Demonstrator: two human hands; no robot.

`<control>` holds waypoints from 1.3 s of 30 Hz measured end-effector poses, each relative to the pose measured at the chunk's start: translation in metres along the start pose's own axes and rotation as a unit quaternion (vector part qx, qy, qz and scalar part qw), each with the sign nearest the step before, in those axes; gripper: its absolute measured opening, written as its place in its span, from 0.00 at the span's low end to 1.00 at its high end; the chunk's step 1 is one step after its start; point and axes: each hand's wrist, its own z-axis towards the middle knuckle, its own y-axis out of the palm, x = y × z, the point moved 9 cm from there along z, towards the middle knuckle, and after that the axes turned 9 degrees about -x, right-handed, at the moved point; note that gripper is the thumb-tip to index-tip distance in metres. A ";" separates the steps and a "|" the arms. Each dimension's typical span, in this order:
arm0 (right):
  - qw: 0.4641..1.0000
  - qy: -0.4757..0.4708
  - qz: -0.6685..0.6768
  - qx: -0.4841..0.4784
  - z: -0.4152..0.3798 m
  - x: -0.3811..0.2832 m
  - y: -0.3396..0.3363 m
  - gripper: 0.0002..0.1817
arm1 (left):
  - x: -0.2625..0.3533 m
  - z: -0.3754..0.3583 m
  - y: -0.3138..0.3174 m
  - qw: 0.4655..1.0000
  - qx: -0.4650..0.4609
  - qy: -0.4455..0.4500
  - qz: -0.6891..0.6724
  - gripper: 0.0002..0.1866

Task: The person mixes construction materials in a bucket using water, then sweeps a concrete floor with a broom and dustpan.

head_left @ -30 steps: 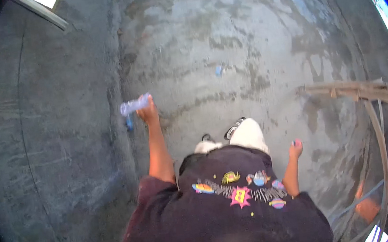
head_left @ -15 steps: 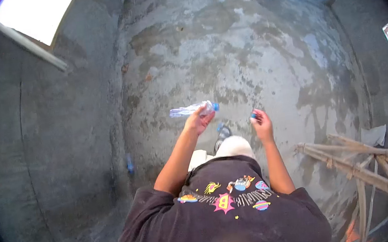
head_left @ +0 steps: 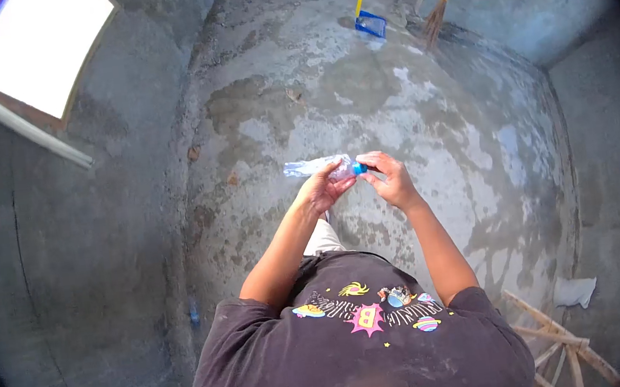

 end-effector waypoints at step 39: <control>0.997 0.004 -0.068 0.025 0.812 0.398 -0.392 0.18 | 0.567 0.776 0.194 0.998 0.050 0.042 -0.015 0.12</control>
